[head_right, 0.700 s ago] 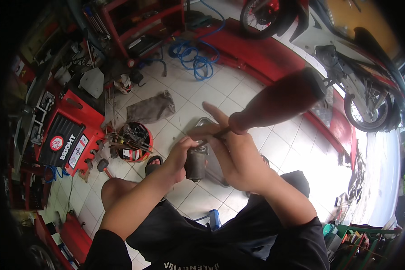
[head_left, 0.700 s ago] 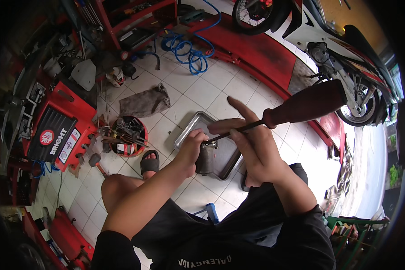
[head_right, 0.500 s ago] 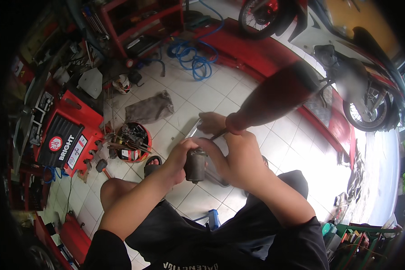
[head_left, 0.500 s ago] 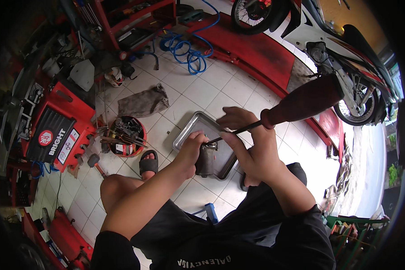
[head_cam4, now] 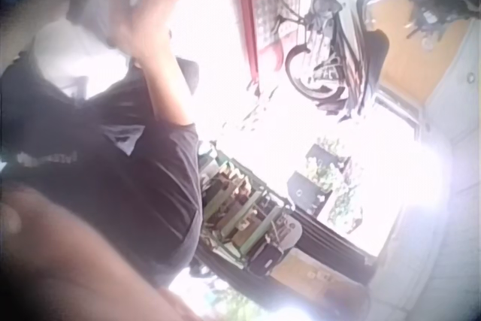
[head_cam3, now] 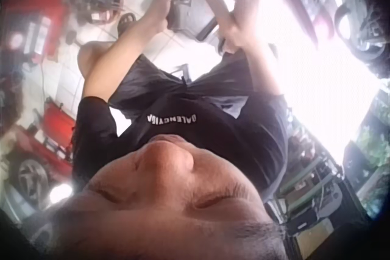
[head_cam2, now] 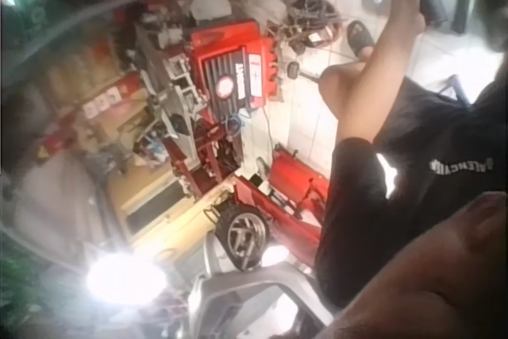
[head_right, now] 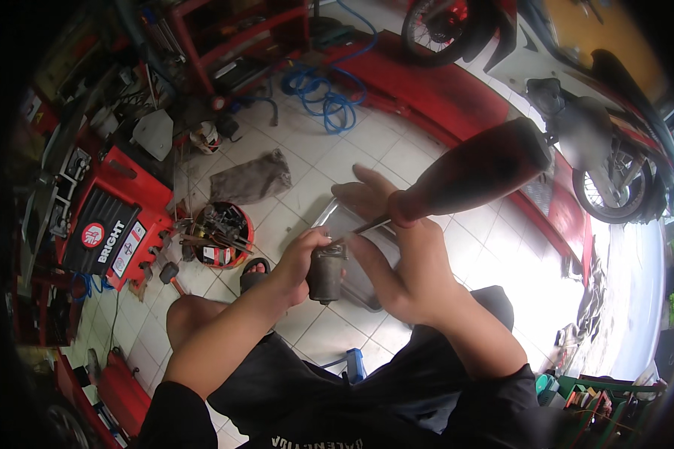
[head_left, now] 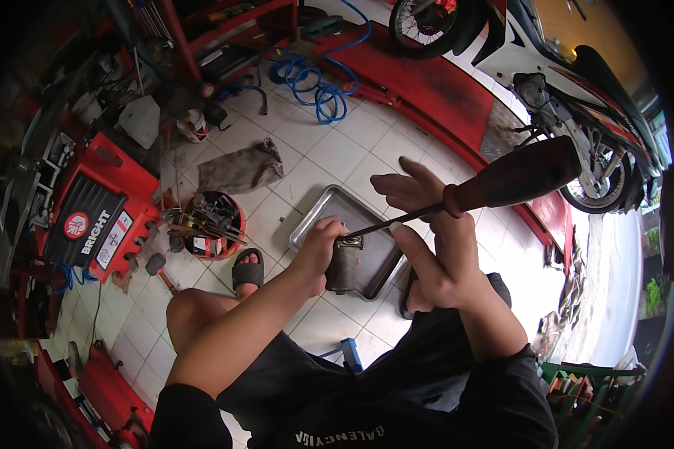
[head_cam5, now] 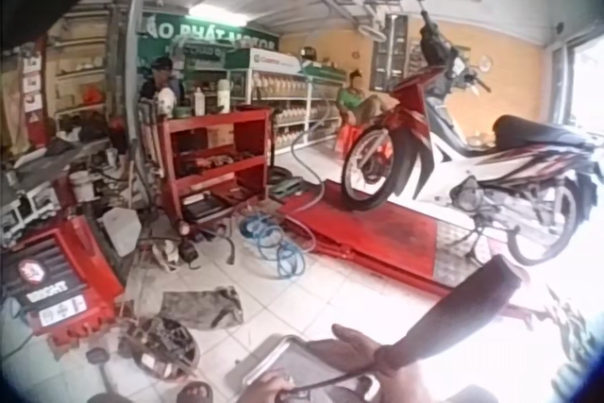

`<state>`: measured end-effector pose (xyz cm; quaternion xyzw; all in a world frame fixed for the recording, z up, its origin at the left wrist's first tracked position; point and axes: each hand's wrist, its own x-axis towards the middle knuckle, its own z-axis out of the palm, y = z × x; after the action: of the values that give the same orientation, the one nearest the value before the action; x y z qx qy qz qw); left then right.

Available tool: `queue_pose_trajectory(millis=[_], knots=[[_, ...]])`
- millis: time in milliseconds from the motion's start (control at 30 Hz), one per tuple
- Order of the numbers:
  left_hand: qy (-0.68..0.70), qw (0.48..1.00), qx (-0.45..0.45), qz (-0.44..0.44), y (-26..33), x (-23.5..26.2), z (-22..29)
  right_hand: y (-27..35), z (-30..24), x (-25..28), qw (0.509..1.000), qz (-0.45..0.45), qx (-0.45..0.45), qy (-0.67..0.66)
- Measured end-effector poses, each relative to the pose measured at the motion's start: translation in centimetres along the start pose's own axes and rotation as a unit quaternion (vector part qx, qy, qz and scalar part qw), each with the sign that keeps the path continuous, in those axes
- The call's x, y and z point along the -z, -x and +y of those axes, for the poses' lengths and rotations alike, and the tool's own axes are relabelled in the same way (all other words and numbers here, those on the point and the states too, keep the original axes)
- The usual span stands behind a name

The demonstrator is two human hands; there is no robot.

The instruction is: The person uses a screwdriver to pry and remove components from a cylindrical mechanical part, placing the removed pieces into a metal tray. The person repeatedly adjusts the part and uses the tool to separate internal components.

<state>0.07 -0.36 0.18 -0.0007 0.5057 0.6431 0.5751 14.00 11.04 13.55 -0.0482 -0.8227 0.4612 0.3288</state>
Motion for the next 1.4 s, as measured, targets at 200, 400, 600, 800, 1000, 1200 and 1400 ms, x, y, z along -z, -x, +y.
queue_pose_trajectory(millis=[200, 400, 600, 800, 1000, 1200, 1400], knots=[[-0.011, 1.0, -0.006, 0.001, 0.1, -0.2, 0.0, 0.0, 0.6, 1.3, 0.995, -0.094, -0.006, -0.011], [-0.026, 0.999, -0.029, 0.024, 0.7, -0.9, -0.2, 1.1, 1.0, 0.2, 0.997, -0.061, -0.036, 0.013], [-0.047, 0.997, -0.043, 0.037, 0.6, -0.8, -0.5, 2.1, 1.8, -1.7, 0.997, 0.054, -0.016, -0.046], [-0.053, 0.996, -0.065, 0.04, 0.7, -0.5, -0.9, 2.3, 1.5, -1.7, 0.999, 0.039, 0.002, -0.01], [-0.053, 0.992, -0.105, 0.044, -0.2, -0.2, -1.6, 1.9, 0.8, -0.8, 0.999, -0.004, 0.028, 0.032], [-0.061, 0.988, -0.137, 0.048, -1.6, 0.9, -1.6, 1.2, 0.8, -0.4, 1.0, -0.021, 0.021, 0.004], [0.055, 0.997, -0.045, 0.033, -0.7, 1.1, 0.7, -0.3, 1.5, 1.0, 0.991, -0.074, -0.049, -0.102]])
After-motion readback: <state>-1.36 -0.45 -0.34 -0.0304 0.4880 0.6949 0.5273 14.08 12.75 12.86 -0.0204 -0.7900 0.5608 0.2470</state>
